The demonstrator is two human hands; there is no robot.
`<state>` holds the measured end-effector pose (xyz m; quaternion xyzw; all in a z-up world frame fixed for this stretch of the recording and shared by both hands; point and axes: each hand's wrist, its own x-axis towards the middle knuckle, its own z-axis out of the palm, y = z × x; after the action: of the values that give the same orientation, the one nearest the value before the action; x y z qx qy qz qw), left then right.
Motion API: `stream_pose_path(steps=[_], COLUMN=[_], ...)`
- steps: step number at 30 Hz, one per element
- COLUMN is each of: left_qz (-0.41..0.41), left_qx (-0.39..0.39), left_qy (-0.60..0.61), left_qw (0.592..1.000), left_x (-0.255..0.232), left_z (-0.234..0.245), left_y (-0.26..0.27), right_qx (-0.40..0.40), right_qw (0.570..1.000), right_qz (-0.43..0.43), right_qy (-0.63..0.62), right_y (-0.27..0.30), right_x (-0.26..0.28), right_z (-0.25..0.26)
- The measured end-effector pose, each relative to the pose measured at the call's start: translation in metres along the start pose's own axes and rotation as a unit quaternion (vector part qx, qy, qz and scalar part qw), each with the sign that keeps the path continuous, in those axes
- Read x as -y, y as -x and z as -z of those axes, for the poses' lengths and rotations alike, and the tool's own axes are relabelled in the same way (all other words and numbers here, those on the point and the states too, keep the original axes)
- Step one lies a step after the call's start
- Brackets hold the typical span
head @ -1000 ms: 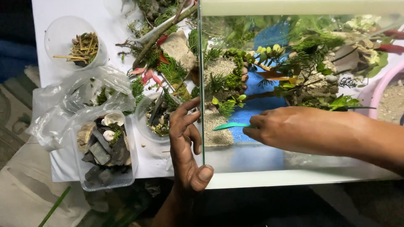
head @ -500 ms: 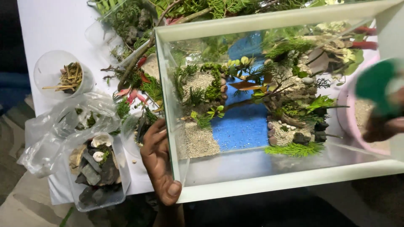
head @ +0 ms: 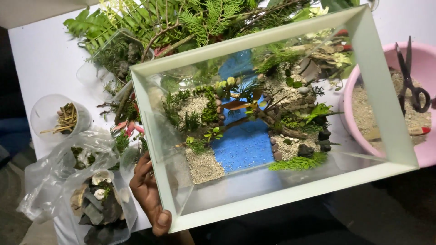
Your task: Adding and arranging decorative sand in a terrarium using spoons and fingers to create a landscape.
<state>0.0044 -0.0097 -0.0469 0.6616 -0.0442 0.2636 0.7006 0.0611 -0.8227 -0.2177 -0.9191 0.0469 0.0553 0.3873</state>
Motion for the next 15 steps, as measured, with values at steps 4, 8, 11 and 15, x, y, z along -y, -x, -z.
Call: stream_pose_path(steps=[4, 8, 11, 15], left_qz=[0.006, 0.03, 0.045, 0.064], left_qx=[0.016, 0.013, 0.006, -0.004], left_qy=[0.027, 0.035, 0.033, -0.02], left_qw=[0.999, 0.999, 0.998, 0.998], left_x=[0.005, 0.009, 0.01, -0.002], left_z=[0.008, 0.014, 0.018, 0.013], left_y=[0.005, 0.01, 0.015, 0.011], right_qx=[-0.051, -0.031, -0.036, -0.057], right_qw=[0.998, 0.977, 0.949, 0.942], right_qz=[-0.029, -0.025, 0.044, 0.1], right_qy=[-0.007, 0.207, 0.311, 0.314], right_y=[0.024, 0.025, 0.014, 0.01], right_x=[0.076, 0.2, 0.189, 0.184], right_z=[-0.018, -0.031, -0.038, -0.04])
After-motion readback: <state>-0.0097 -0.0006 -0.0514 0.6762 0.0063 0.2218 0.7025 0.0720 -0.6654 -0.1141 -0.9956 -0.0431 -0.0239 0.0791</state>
